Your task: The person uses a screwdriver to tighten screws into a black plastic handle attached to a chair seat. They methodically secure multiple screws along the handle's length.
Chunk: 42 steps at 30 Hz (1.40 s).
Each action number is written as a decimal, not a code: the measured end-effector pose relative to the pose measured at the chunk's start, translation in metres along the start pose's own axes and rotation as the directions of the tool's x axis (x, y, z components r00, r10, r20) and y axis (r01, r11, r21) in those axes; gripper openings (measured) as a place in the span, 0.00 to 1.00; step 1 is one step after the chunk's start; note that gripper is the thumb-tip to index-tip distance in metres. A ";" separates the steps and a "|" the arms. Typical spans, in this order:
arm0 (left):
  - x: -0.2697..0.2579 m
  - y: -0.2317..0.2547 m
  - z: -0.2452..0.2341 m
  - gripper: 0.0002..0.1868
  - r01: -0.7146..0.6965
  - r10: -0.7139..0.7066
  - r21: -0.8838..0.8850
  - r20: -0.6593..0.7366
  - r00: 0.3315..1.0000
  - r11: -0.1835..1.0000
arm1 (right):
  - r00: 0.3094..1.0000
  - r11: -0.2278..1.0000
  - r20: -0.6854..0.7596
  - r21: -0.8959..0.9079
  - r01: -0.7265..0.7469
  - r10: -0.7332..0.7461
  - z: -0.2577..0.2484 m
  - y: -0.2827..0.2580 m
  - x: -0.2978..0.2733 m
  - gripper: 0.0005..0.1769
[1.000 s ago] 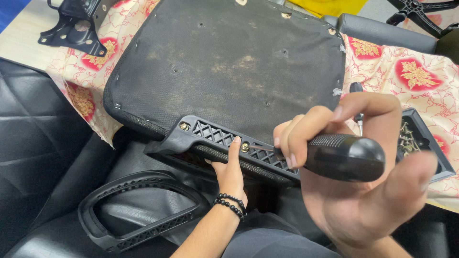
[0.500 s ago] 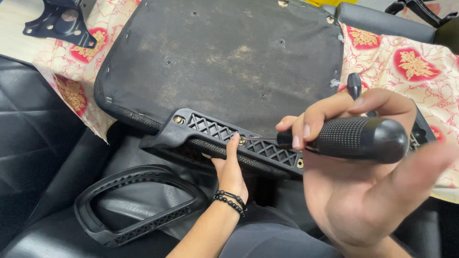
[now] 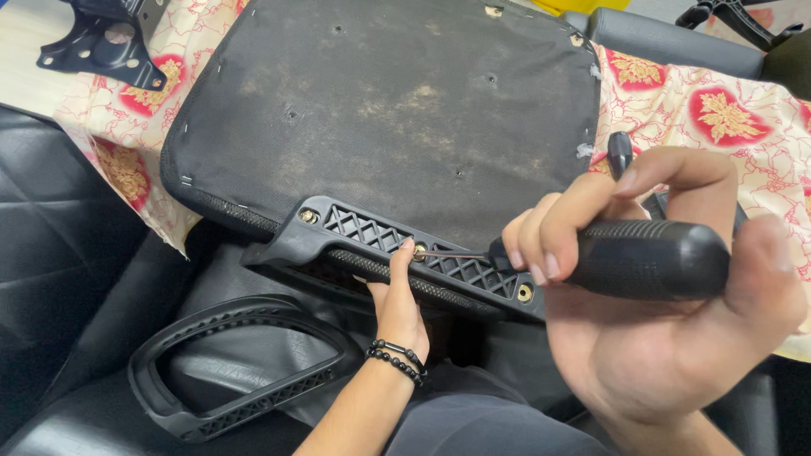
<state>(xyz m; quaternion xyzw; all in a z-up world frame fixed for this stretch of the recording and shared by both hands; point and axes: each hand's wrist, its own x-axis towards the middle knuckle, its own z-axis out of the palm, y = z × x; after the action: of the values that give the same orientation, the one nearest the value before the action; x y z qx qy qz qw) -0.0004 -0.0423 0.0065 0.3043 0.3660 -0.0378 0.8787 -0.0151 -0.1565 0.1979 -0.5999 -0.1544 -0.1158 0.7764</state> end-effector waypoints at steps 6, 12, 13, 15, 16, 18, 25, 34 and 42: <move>-0.001 0.002 -0.001 0.46 0.026 -0.025 -0.013 0.038 0.999 1.000 | 0.998 0.992 0.056 -0.124 -0.032 0.039 0.005 -0.005 -0.002 0.40; 0.000 0.001 -0.001 0.48 0.015 -0.015 -0.005 0.023 1.000 1.000 | 0.979 0.966 0.068 0.164 -0.202 0.193 -0.002 -0.004 -0.003 0.44; 0.000 0.001 -0.002 0.49 0.016 -0.016 -0.006 0.020 1.000 1.000 | 0.975 0.941 0.071 0.257 -0.222 0.210 -0.003 -0.004 -0.003 0.45; 0.000 0.001 -0.002 0.49 0.016 -0.016 -0.005 0.019 1.000 1.000 | 0.977 0.949 0.103 0.239 -0.206 0.186 -0.006 -0.005 -0.005 0.46; 0.001 0.001 -0.002 0.49 0.015 -0.015 -0.002 0.022 1.000 1.000 | 0.979 0.958 0.114 0.214 -0.191 0.169 -0.007 -0.006 -0.005 0.46; 0.001 0.001 -0.003 0.48 0.019 -0.019 0.006 0.026 0.999 1.000 | 0.980 0.983 0.149 0.104 -0.149 0.133 -0.005 -0.008 -0.009 0.42; 0.000 0.003 -0.002 0.47 0.059 -0.060 0.031 0.017 0.998 0.998 | 0.822 0.977 0.536 -0.187 -0.105 0.192 -0.006 -0.030 -0.006 0.30; 0.002 0.005 -0.005 0.45 0.040 -0.042 0.037 0.050 0.998 0.998 | 0.790 0.961 0.573 -0.268 -0.070 0.217 -0.016 -0.030 -0.064 0.28; 0.011 0.001 -0.013 0.36 0.100 -0.105 0.081 0.064 0.992 0.992 | 0.808 0.913 0.452 -0.330 -0.241 0.377 -0.027 -0.007 -0.144 0.15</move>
<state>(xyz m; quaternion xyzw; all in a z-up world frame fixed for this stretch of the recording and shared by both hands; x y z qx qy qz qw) -0.0008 -0.0326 -0.0075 0.3175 0.3490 -0.1076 0.8751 -0.1482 -0.1852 0.1435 -0.7215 -0.2358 0.1559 0.6321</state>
